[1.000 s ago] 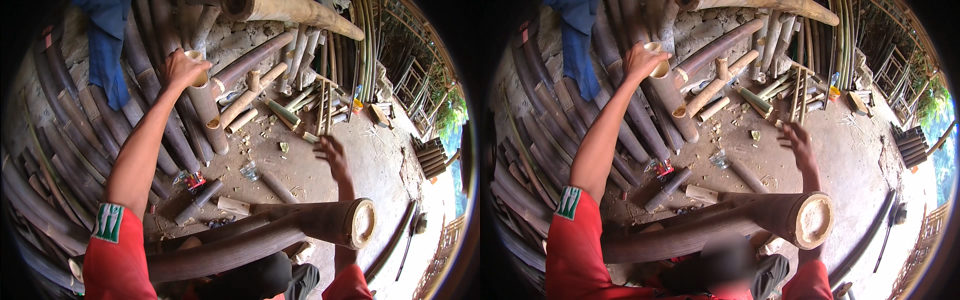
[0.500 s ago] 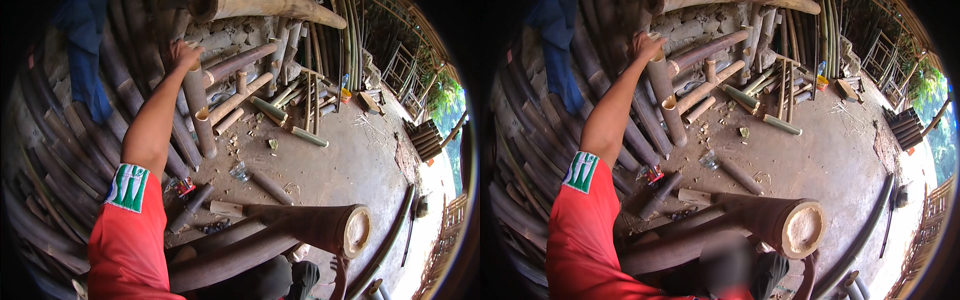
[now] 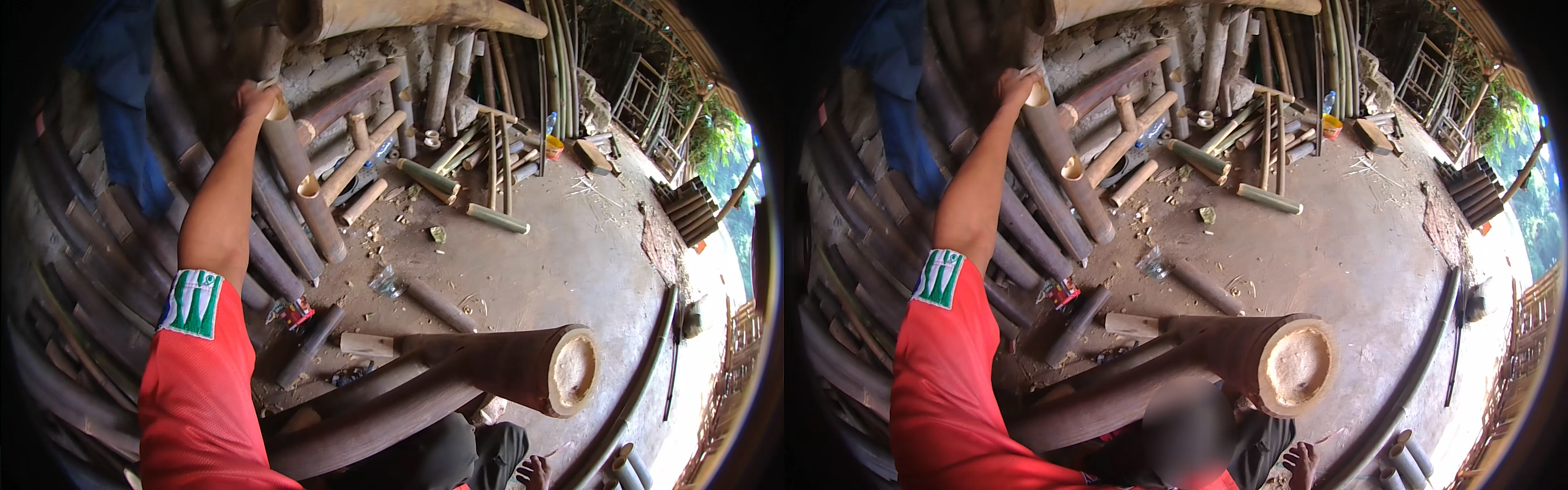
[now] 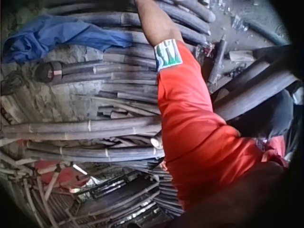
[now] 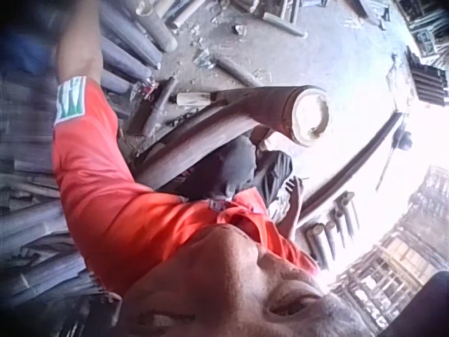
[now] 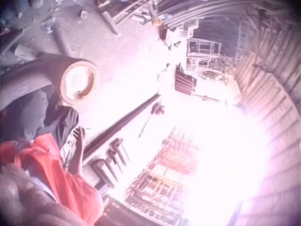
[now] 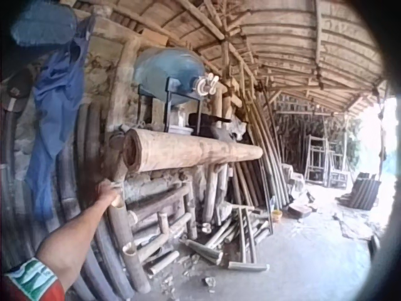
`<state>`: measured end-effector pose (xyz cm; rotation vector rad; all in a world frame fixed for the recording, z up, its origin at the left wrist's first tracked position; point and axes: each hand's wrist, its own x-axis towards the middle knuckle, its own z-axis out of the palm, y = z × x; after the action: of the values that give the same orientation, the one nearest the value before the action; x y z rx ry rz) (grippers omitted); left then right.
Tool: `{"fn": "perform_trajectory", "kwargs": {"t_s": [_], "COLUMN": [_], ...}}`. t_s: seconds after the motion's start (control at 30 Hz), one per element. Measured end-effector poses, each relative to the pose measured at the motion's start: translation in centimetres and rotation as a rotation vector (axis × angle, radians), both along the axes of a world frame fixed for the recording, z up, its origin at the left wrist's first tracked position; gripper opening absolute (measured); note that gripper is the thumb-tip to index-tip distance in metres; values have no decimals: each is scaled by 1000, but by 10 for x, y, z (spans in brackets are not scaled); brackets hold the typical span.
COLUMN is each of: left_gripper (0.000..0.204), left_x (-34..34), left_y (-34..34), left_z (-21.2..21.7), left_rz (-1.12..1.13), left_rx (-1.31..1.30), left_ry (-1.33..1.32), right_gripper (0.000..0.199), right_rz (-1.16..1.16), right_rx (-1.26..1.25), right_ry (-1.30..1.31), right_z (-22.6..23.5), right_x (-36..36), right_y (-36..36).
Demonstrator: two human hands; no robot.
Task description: The person carves joints into bamboo poles with a knife and fits them together by hand, using a mallet to secure the pieces.
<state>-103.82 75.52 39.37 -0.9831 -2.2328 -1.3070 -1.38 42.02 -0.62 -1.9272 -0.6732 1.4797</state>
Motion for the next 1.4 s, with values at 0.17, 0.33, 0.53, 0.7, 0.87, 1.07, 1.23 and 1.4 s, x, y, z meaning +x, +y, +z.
{"fn": "perform_trajectory", "kwargs": {"t_s": [0.17, 0.33, 0.53, 0.7, 0.87, 1.07, 1.23, 1.4], "left_gripper": [83, 100, 105, 118, 103, 32, 95, 104], "left_x": [35, 10, -35, 15, 34, 253, 355, 399], "left_y": [17, -17, -38, -38, -82, -191, -326, -362], "left_z": [-37, -23, -19, -46, -91, -124, -79, -80], "left_rz": [59, 122, 250, 177, 201, -1034, -1423, -1294], "left_rx": [315, 233, 47, 183, 307, -679, -1237, -1074], "left_ry": [-23, -56, 0, -151, -139, -932, -737, -859], "right_gripper": [48, 47, 55, 44, 36, 31, 29, 29], "right_rz": [-8, -83, -26, -21, -11, -147, -40, -183], "right_rx": [-105, -75, -103, -90, -54, 69, 266, 368], "right_ry": [-111, -50, -26, -65, -28, -230, -271, -226], "right_z": [-5, 1, 0, -4, -24, 13, 61, 48], "right_x": [18, 39, 33, 35, 5, 33, -10, 6], "right_y": [-27, -76, -63, -80, -91, -117, -70, -96]}}
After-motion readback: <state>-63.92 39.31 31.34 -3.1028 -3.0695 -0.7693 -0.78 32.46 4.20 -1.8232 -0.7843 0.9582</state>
